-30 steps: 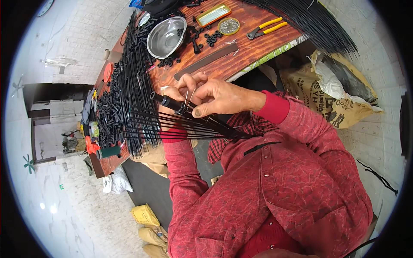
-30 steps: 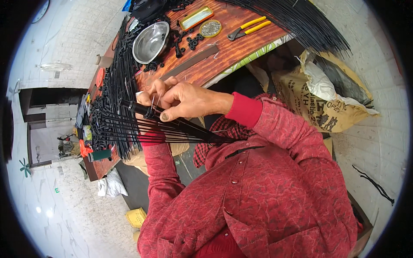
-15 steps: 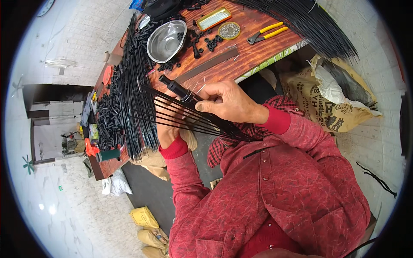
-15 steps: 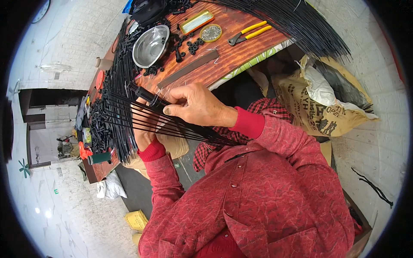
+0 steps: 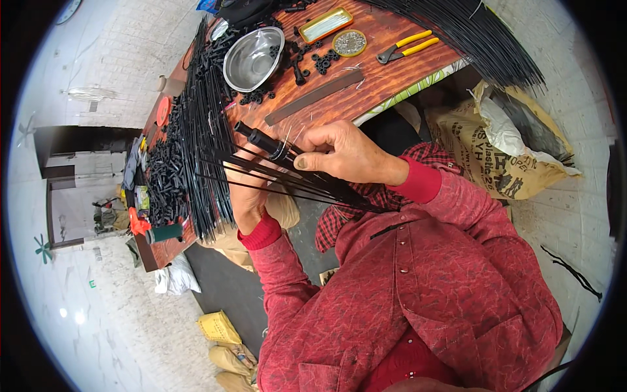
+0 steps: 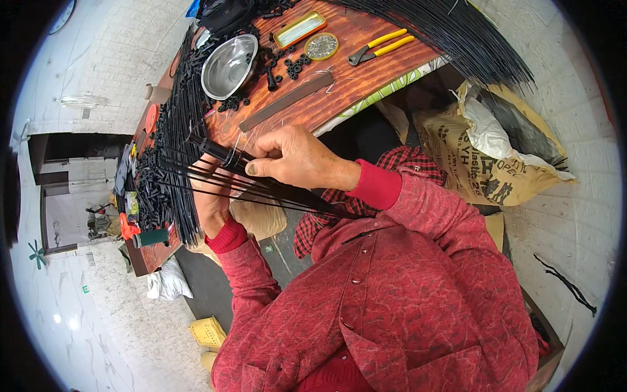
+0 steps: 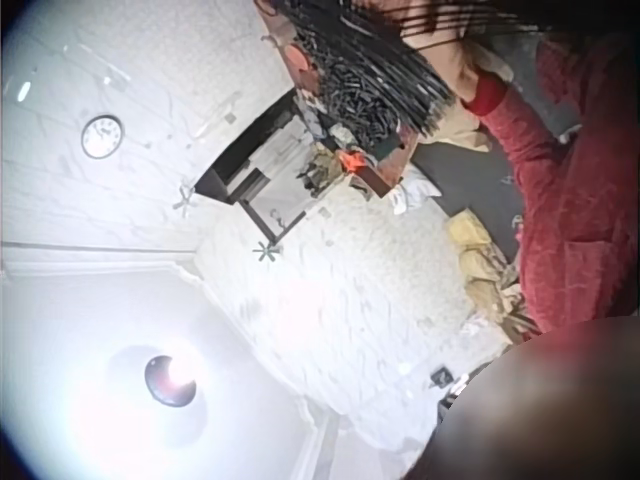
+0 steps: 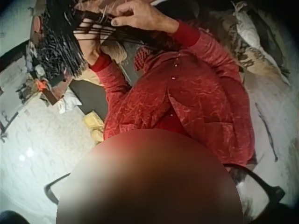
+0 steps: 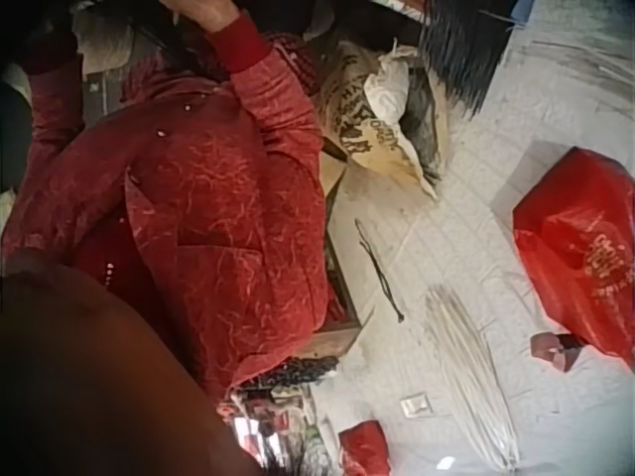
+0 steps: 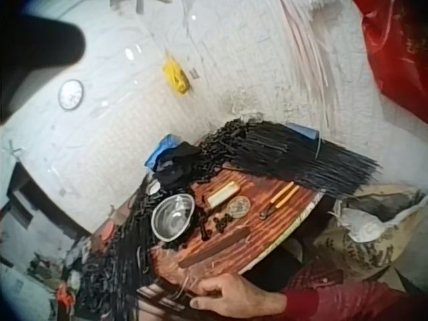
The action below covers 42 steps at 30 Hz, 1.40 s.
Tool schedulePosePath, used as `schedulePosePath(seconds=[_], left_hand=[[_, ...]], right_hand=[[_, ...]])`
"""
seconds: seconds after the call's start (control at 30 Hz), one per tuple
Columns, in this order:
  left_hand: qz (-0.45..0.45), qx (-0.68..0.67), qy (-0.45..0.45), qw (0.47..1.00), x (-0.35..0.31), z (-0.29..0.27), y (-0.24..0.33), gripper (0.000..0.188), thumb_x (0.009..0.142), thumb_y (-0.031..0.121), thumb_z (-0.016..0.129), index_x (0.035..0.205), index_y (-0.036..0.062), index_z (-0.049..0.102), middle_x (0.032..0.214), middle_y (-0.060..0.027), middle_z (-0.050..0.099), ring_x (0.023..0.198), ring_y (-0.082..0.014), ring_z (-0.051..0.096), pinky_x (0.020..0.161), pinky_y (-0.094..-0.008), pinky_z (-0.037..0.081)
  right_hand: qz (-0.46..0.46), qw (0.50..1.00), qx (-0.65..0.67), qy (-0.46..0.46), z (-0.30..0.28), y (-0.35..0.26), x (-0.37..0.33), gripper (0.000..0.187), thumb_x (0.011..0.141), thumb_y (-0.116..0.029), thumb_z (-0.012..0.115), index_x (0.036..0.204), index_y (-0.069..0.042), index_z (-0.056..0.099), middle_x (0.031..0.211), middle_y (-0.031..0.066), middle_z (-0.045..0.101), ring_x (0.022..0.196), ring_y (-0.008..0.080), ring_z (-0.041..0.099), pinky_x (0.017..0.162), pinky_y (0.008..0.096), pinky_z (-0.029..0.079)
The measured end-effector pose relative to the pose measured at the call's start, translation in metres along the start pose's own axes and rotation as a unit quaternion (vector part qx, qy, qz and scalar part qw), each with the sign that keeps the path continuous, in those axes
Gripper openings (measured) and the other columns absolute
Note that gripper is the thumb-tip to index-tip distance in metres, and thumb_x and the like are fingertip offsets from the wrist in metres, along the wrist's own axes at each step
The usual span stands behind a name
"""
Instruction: Sorting and inserting bundles of black rods into a comb-like industrial fixture.
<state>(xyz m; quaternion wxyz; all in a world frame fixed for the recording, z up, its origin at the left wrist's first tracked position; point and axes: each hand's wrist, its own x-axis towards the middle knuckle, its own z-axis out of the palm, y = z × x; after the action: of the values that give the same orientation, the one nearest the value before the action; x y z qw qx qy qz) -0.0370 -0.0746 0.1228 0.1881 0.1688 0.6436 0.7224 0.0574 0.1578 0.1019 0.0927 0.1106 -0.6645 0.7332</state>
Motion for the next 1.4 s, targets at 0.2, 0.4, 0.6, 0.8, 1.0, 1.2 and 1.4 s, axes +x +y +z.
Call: schedulePosePath(seconds=[0.2, 0.4, 0.6, 0.8, 1.0, 1.2, 1.4], left_hand=[[0.009, 0.086, -0.009, 0.996, -0.002, 0.027, 0.019, 0.040, 0.085, 0.006, 0.080, 0.122, -0.0046, 0.068, 0.104, -0.0067, 0.072, 0.087, -0.0133, 0.066, 0.078, -0.0267, 0.054], [0.113, 0.096, -0.054, 0.988, -0.003, 0.033, 0.019, 0.035, 0.086, 0.008, 0.082, 0.115, -0.0057, 0.068, 0.098, -0.0086, 0.071, 0.086, -0.0142, 0.067, 0.077, -0.0272, 0.055], [0.072, 0.031, -0.084, 0.993, -0.001, 0.030, 0.013, 0.038, 0.091, 0.009, 0.077, 0.124, -0.0034, 0.065, 0.102, -0.0067, 0.071, 0.089, -0.0131, 0.065, 0.083, -0.0265, 0.051], [0.062, 0.076, -0.048, 0.994, -0.002, 0.024, 0.012, 0.038, 0.089, 0.010, 0.078, 0.122, -0.0024, 0.067, 0.096, -0.0063, 0.072, 0.082, -0.0123, 0.065, 0.074, -0.0258, 0.053], [0.136, 0.243, -0.034, 0.960, 0.001, -0.014, -0.019, 0.028, 0.099, 0.009, 0.057, 0.126, 0.0005, 0.062, 0.100, -0.0051, 0.070, 0.081, -0.0124, 0.064, 0.068, -0.0246, 0.051], [0.034, 0.059, -0.006, 0.998, 0.003, 0.010, -0.001, 0.029, 0.083, 0.000, 0.067, 0.112, -0.0035, 0.066, 0.104, -0.0067, 0.065, 0.085, -0.0115, 0.058, 0.077, -0.0239, 0.047], [0.066, 0.065, -0.053, 0.994, 0.002, 0.008, -0.015, 0.030, 0.102, 0.011, 0.058, 0.130, 0.0008, 0.059, 0.113, -0.0059, 0.067, 0.094, -0.0132, 0.065, 0.082, -0.0260, 0.054]], right_hand=[[0.054, 0.997, 0.033, -0.040, -0.004, 0.005, 0.001, 0.025, 0.094, -0.023, 0.076, 0.086, 0.000, 0.070, 0.072, -0.0056, 0.054, 0.072, 0.0045, 0.047, 0.063, 0.0263, 0.040], [0.130, 0.979, 0.118, -0.100, -0.007, -0.001, 0.003, 0.028, 0.094, -0.027, 0.077, 0.087, -0.001, 0.073, 0.073, -0.0070, 0.058, 0.071, 0.0036, 0.049, 0.063, 0.0250, 0.041], [0.047, 0.996, 0.044, -0.069, -0.004, 0.007, 0.001, 0.027, 0.095, -0.027, 0.076, 0.088, 0.000, 0.073, 0.073, -0.0066, 0.060, 0.071, 0.0042, 0.051, 0.064, 0.0251, 0.043], [0.045, 0.996, 0.025, -0.075, -0.007, 0.001, 0.001, 0.027, 0.095, -0.023, 0.075, 0.092, 0.003, 0.072, 0.076, -0.0014, 0.063, 0.077, 0.0070, 0.055, 0.070, 0.0271, 0.046], [0.008, 0.999, 0.028, -0.042, 0.000, 0.007, 0.004, 0.029, 0.091, -0.029, 0.077, 0.090, 0.000, 0.074, 0.069, 0.0006, 0.061, 0.069, 0.0070, 0.054, 0.063, 0.0306, 0.045], [0.050, 0.998, 0.006, -0.035, -0.004, 0.008, 0.004, 0.029, 0.088, -0.028, 0.080, 0.082, -0.001, 0.070, 0.064, 0.0016, 0.057, 0.064, 0.0077, 0.052, 0.059, 0.0316, 0.043], [0.037, 0.998, -0.031, -0.051, -0.010, 0.003, 0.006, 0.023, 0.094, -0.018, 0.076, 0.082, -0.001, 0.067, 0.071, -0.0078, 0.055, 0.069, 0.0027, 0.048, 0.061, 0.0251, 0.040]])
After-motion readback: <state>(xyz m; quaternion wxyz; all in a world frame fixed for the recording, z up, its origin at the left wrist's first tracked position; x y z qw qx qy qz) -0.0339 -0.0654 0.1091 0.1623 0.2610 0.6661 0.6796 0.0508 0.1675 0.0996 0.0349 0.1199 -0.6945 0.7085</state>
